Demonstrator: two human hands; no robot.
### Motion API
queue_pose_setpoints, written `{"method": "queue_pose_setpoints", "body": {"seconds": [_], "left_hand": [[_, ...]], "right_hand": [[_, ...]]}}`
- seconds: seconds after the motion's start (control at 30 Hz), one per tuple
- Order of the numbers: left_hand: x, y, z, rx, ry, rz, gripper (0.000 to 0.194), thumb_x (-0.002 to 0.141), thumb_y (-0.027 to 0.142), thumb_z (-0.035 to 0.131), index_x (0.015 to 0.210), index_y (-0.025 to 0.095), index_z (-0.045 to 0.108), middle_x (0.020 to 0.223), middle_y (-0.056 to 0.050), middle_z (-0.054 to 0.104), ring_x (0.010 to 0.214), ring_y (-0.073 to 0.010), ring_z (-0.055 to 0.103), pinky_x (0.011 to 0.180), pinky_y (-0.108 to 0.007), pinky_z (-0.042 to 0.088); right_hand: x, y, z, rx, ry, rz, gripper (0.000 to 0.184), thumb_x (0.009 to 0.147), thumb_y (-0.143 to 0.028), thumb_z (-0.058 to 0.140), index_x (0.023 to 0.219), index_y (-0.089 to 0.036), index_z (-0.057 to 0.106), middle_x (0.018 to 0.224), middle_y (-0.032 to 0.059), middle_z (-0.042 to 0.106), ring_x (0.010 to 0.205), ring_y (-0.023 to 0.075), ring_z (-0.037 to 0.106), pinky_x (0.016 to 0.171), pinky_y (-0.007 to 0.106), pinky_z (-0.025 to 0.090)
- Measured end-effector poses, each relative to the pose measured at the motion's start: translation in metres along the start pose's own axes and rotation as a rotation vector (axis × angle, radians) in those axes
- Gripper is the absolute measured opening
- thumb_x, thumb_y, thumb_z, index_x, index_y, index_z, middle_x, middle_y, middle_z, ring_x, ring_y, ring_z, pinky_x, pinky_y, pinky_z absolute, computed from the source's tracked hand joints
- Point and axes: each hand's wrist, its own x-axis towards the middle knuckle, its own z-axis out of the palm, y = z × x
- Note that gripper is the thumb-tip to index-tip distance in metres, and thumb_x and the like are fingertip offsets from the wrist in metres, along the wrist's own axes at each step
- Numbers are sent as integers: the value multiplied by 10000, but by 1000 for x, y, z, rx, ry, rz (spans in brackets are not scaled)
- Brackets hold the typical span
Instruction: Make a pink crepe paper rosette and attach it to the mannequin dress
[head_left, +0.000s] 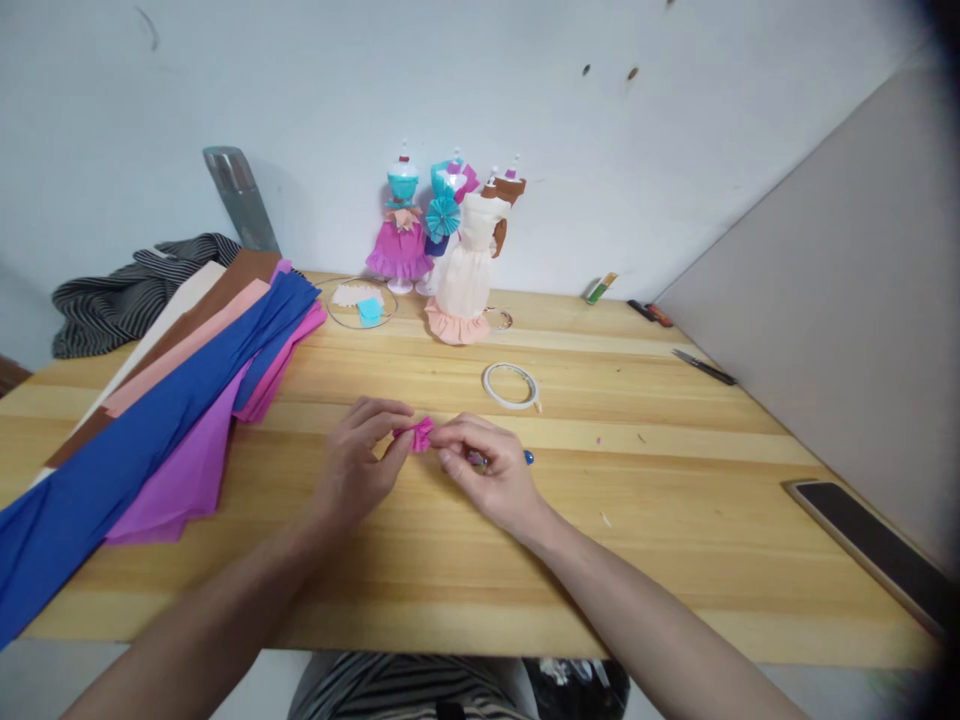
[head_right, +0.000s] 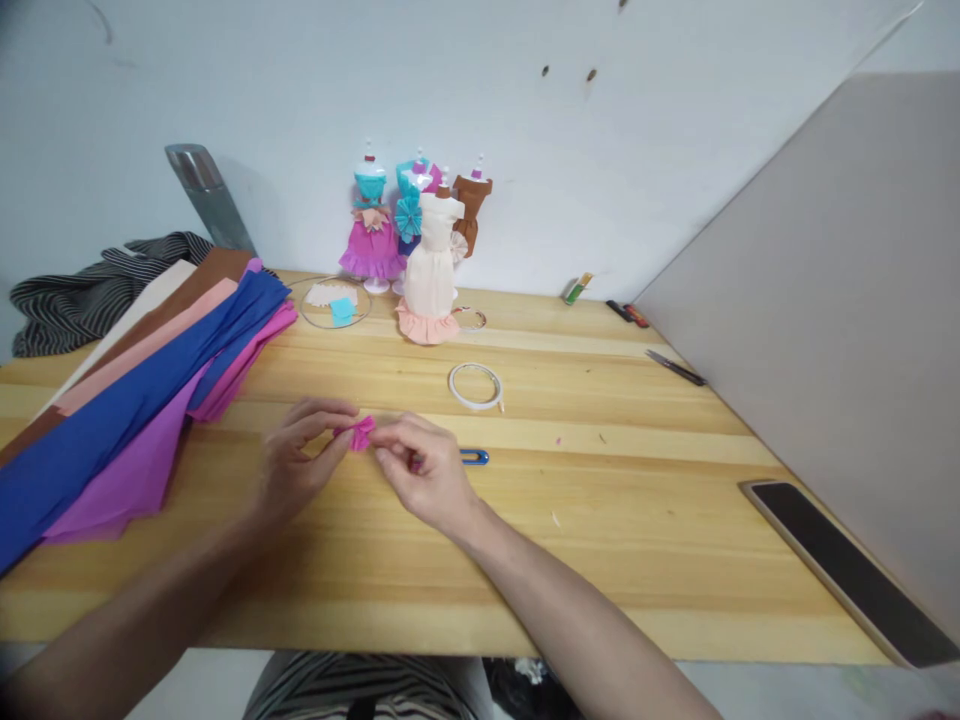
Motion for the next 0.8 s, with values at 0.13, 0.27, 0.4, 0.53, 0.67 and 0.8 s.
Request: {"method": "queue_pose_setpoints", "body": {"seconds": [0.13,0.27,0.4,0.53,0.67,0.8], "left_hand": [[0,2,1,-12,-3,5,107,800,75,652,815,178,672,847,-51,711,821,-161,660,737,-286,542],[-1,3,1,-52,-30,1,108,804,73,655,826,178,671,869,-56,712,834,-156,663,743,-280,547],[-4,2,2,-27,-56,72,101,811,76,647,827,175,657,891,-67,707,852,-167,648,750,-295,543],[-4,4,4,1,-117,183,117,819,56,625,830,171,645,874,-66,706,823,-164,637,743,-296,540],[-5,7,6,17,-127,214,109,832,76,618,829,183,638,874,-57,710,806,-161,644,738,-295,543],[-6,6,7,15,-97,223,115,835,87,611,832,198,640,886,-52,716,811,-162,656,735,-298,545]], "right_hand": [[0,4,-1,42,55,79,121,829,-235,595,822,-177,702,685,21,611,558,113,505,526,253,397],[1,11,-4,273,128,322,214,804,-389,656,849,-182,676,627,-7,599,500,112,535,494,248,414],[1,12,-1,409,3,410,343,748,-503,708,799,-166,673,593,2,636,471,107,546,483,242,405],[2,14,1,460,29,476,376,682,-512,762,644,-161,633,530,1,628,422,87,506,443,221,366],[3,14,-3,502,68,491,394,703,-535,733,652,-158,630,474,-10,593,412,83,481,424,210,327],[4,12,-4,482,-2,429,369,681,-506,761,735,-153,667,538,-10,617,457,87,502,452,215,352]]}}
